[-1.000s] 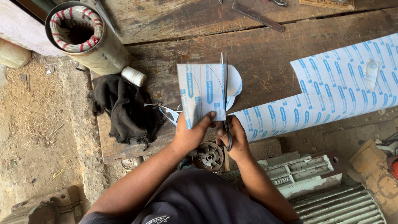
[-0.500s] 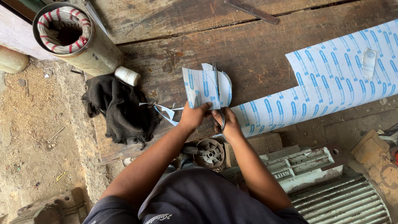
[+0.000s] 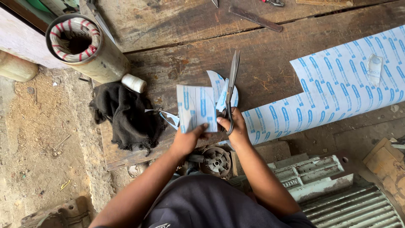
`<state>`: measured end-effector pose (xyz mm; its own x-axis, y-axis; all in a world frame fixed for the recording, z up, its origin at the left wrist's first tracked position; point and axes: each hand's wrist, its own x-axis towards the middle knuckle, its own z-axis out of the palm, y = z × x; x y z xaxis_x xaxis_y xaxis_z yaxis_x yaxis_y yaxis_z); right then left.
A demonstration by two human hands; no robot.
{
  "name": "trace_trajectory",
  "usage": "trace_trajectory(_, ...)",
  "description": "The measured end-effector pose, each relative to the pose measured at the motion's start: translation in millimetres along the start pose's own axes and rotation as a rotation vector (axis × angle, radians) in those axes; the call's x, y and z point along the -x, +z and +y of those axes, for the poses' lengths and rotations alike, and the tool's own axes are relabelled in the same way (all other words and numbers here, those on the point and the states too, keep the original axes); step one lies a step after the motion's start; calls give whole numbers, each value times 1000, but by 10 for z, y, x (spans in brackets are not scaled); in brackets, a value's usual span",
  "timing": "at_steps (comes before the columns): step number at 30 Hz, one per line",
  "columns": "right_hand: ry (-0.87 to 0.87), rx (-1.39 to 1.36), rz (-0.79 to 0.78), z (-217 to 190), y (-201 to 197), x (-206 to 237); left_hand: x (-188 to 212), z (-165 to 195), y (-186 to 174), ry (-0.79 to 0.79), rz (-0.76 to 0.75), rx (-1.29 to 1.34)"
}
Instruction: The person cuts curved shapes out of blue adhesive-backed insulation sheet material with scissors, following drawn outline lines on the sheet. They hold the sheet in one hand while trimming around the marked curves, producing cut pieces and scrap offcuts on the workbench.
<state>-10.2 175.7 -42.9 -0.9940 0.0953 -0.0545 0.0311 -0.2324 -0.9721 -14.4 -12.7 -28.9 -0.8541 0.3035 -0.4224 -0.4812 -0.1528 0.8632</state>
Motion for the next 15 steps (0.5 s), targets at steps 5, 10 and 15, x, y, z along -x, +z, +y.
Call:
trace_trajectory(5,169,-220,-81,-121,106,33,222,92,-169,5,47,-27)
trace_trajectory(10,95,-73,-133,-60,403,61,338,149,-274,110,104,115)
trace_trajectory(15,-19,71,-257,-93,548,-57,547,331,-583,219,-244,206)
